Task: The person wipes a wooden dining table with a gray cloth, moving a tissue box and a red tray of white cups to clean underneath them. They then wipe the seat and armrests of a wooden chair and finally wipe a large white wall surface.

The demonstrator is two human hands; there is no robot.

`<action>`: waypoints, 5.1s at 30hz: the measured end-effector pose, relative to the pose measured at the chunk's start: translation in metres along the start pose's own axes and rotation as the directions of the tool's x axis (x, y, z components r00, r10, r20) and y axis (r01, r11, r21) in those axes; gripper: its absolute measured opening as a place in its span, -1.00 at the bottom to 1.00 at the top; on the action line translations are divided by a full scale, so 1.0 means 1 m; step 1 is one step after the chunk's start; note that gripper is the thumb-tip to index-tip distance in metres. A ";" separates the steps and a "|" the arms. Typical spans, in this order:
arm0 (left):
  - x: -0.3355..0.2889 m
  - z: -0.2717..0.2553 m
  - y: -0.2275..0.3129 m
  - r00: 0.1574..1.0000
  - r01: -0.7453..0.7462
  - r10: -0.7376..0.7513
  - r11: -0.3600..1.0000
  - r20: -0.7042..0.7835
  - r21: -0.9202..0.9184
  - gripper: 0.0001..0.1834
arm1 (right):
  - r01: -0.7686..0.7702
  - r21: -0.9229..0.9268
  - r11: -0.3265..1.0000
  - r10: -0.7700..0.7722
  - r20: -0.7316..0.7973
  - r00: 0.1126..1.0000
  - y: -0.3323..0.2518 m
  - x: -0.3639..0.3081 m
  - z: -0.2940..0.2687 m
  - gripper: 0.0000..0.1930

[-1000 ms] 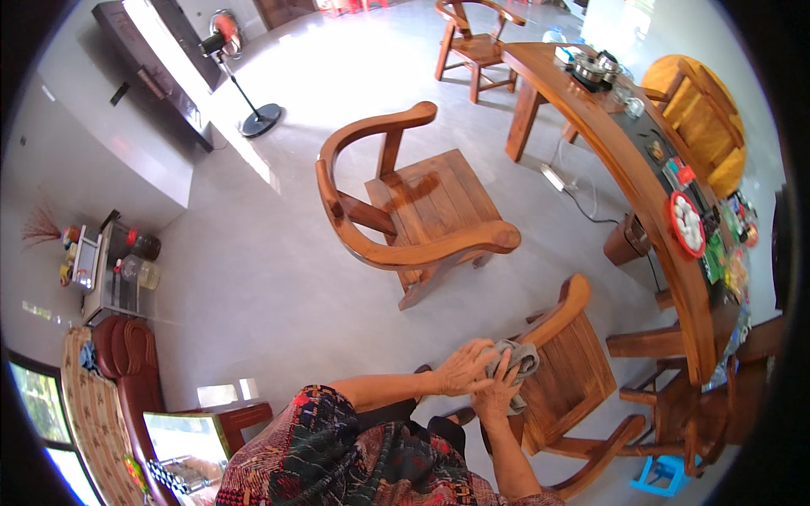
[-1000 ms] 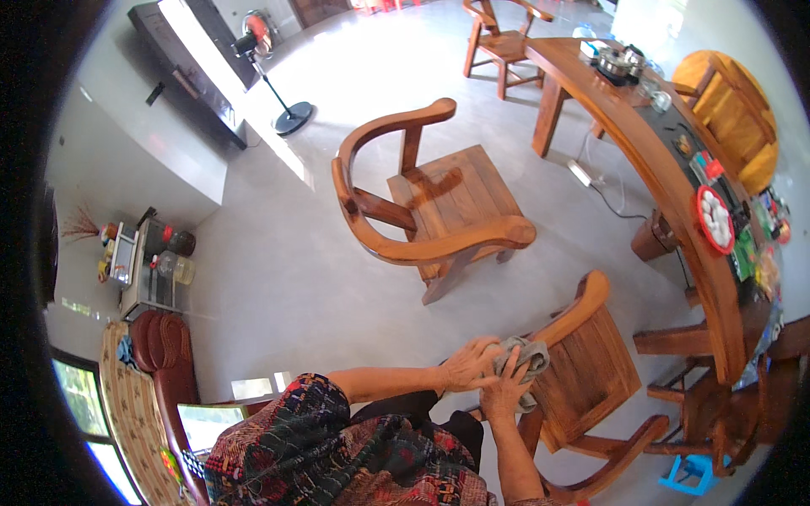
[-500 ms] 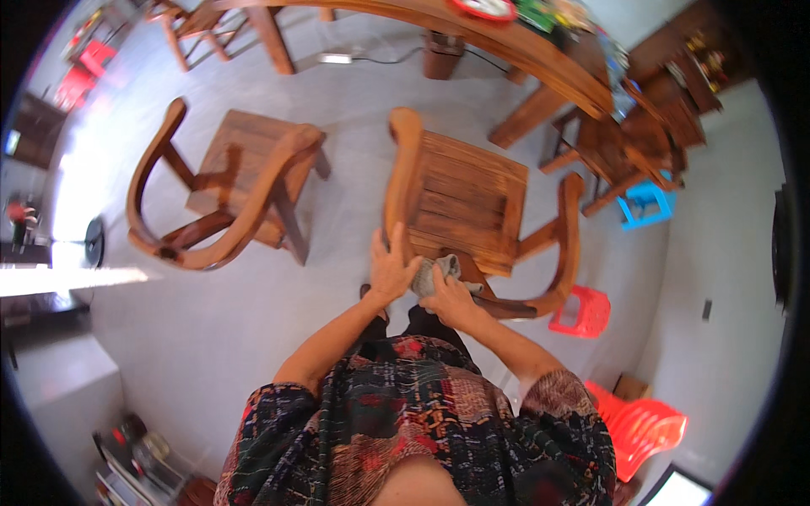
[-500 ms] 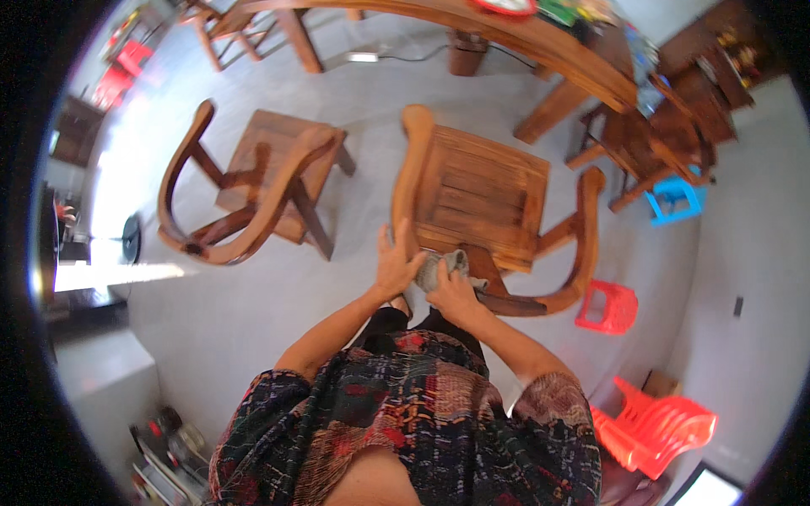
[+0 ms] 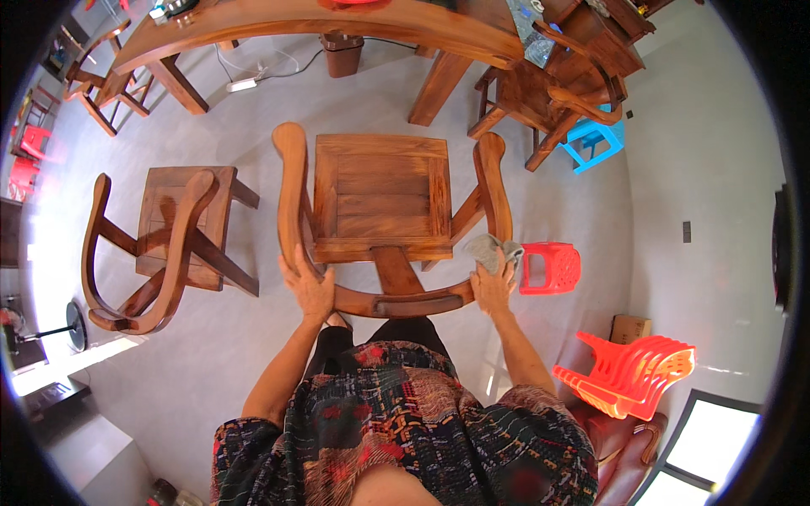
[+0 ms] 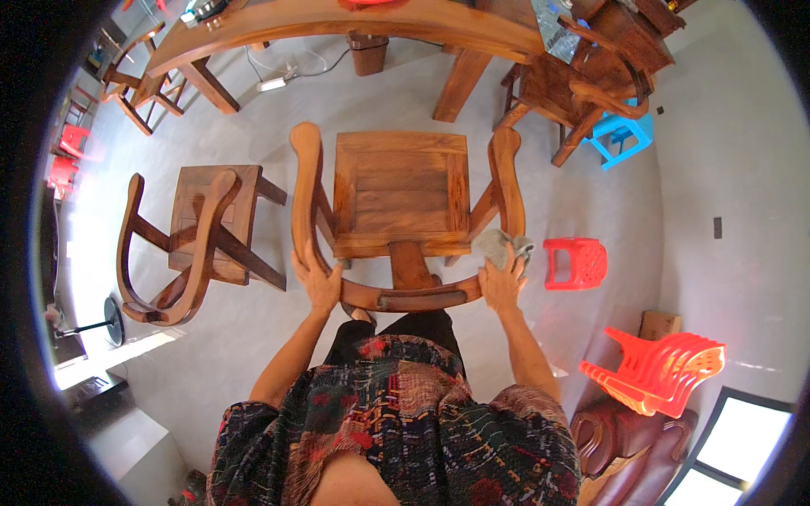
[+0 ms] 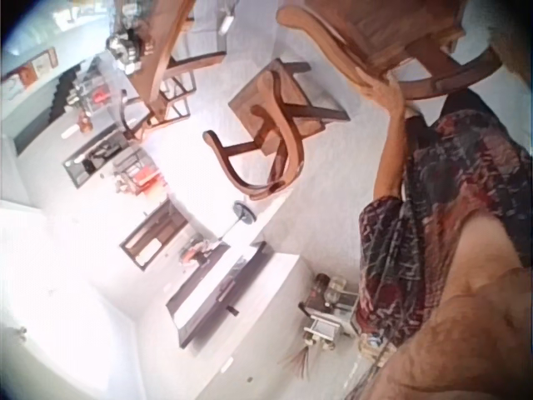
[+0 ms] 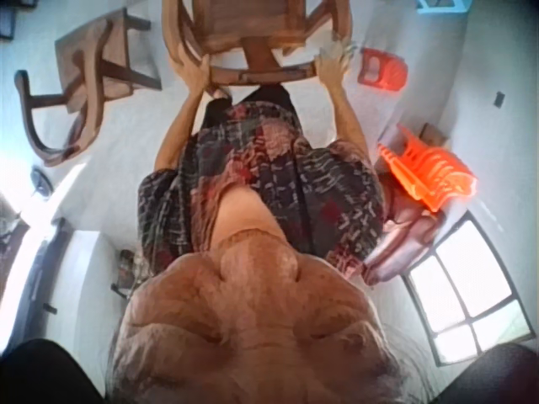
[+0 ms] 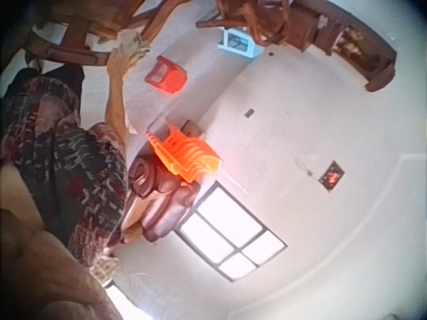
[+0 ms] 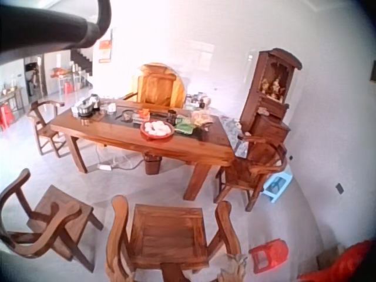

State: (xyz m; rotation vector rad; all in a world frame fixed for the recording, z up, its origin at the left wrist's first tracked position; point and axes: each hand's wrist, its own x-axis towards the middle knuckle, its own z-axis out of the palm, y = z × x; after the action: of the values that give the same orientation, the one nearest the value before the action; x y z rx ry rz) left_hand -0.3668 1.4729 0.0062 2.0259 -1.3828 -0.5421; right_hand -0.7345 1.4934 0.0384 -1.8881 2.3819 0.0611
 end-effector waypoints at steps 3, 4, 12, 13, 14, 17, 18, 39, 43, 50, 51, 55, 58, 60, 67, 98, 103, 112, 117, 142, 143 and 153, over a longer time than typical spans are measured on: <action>0.005 0.000 -0.007 0.999 0.012 -0.009 0.998 -0.049 0.062 -0.03 | 0.023 0.076 0.997 -0.026 0.036 0.999 0.004 0.025 0.005 -0.68; 0.005 -0.001 -0.009 0.998 0.009 -0.005 0.998 -0.055 0.066 -0.04 | 0.065 0.083 0.994 -0.068 0.039 0.997 0.009 0.043 0.007 -0.69; -0.016 -0.017 0.085 0.967 0.073 -0.019 0.976 -0.255 0.205 -0.27 | 0.309 0.158 0.938 -0.302 -0.066 0.951 0.038 0.178 0.024 -0.58; -0.027 -0.014 0.120 0.974 0.002 0.045 0.977 -0.221 0.211 -0.28 | 0.261 0.250 0.932 -0.263 -0.026 0.964 0.037 0.190 0.026 -0.56; -0.038 -0.006 0.140 0.974 -0.121 0.148 0.980 -0.173 0.158 -0.31 | 0.210 0.336 0.918 -0.228 0.014 0.974 0.035 0.202 0.027 -0.53; -0.075 0.037 0.207 0.946 -0.319 0.312 0.944 0.089 0.079 -0.32 | -0.068 0.599 0.798 -0.031 0.154 0.988 0.039 0.235 0.036 -0.44; -0.084 0.055 0.221 0.903 -0.371 0.370 0.928 0.217 -0.038 -0.27 | -0.176 0.672 0.719 0.043 0.210 0.977 0.045 0.245 0.040 -0.41; -0.134 0.200 0.262 0.904 -0.363 0.201 0.828 0.379 0.427 -0.49 | 0.723 0.286 0.629 -0.691 -0.222 0.688 0.076 0.129 0.018 -0.74; -0.134 0.199 0.268 0.901 -0.360 0.175 0.812 0.397 0.460 -0.46 | 0.803 0.235 0.548 -0.779 -0.206 0.592 0.073 0.186 0.026 -0.76; -0.127 0.195 0.273 0.898 -0.321 0.083 0.795 0.431 0.515 -0.47 | 0.903 0.238 0.358 -0.864 -0.283 0.417 0.050 0.294 0.034 -0.79; -0.127 0.195 0.271 0.898 -0.313 0.069 0.794 0.435 0.520 -0.47 | 0.916 0.203 0.347 -0.868 -0.302 0.395 0.045 0.306 0.033 -0.81; -0.125 0.197 0.274 0.914 -0.295 0.066 0.787 0.401 0.541 -0.43 | 0.900 0.134 0.415 -0.904 -0.050 0.424 0.029 0.367 0.032 -0.77; -0.126 0.198 0.274 0.898 -0.287 0.010 0.772 0.441 0.568 -0.40 | 0.814 0.140 0.564 -0.824 0.165 0.542 0.019 0.405 0.021 -0.67; -0.124 0.200 0.275 0.890 -0.283 -0.008 0.775 0.456 0.566 -0.35 | 0.675 0.270 0.687 -0.724 0.334 0.604 0.019 0.443 0.039 -0.62; -0.126 0.199 0.275 0.889 -0.259 -0.032 0.787 0.456 0.560 -0.35 | 0.316 0.559 0.767 -0.529 0.271 0.805 0.069 0.451 0.057 -0.60; 0.096 0.344 0.359 0.828 0.409 -0.507 0.838 0.239 0.363 -0.19 | 0.368 0.835 0.408 -0.913 0.366 0.181 0.102 0.532 0.113 -0.62; 0.086 0.351 0.354 0.860 0.422 -0.485 0.850 0.158 0.315 -0.23 | 0.467 0.678 0.568 -0.809 0.565 0.164 0.059 0.577 0.090 -0.60; 0.097 0.336 0.352 0.869 0.400 -0.448 0.886 0.209 0.235 -0.13 | 0.919 0.319 -0.230 -0.892 0.310 -0.331 -0.018 0.550 0.221 -0.44; 0.094 0.334 0.346 0.841 0.420 -0.471 0.878 0.266 0.229 -0.13 | 0.806 0.352 -0.476 -0.802 0.203 -0.562 -0.079 0.545 0.257 -0.74; 0.089 0.335 0.335 0.838 0.437 -0.473 0.880 0.271 0.187 -0.17 | 0.437 0.566 -0.699 -0.401 0.197 -0.895 -0.086 0.435 0.289 -0.53; 0.089 0.335 0.335 0.843 0.433 -0.470 0.882 0.262 0.187 -0.17 | 0.367 0.484 -0.794 -0.307 0.201 -0.930 -0.063 0.444 0.288 -0.52; 0.080 0.352 0.333 0.895 0.393 -0.419 0.903 0.153 0.176 -0.62 | 0.593 0.318 -0.740 -0.596 0.100 -0.797 -0.241 0.395 0.296 -0.66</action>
State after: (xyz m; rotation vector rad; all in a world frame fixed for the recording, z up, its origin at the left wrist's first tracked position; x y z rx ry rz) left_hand -0.7874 1.2198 -0.0182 2.4543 -1.1208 -0.8573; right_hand -0.5727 1.0834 -0.2892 -2.6250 -0.9594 0.1728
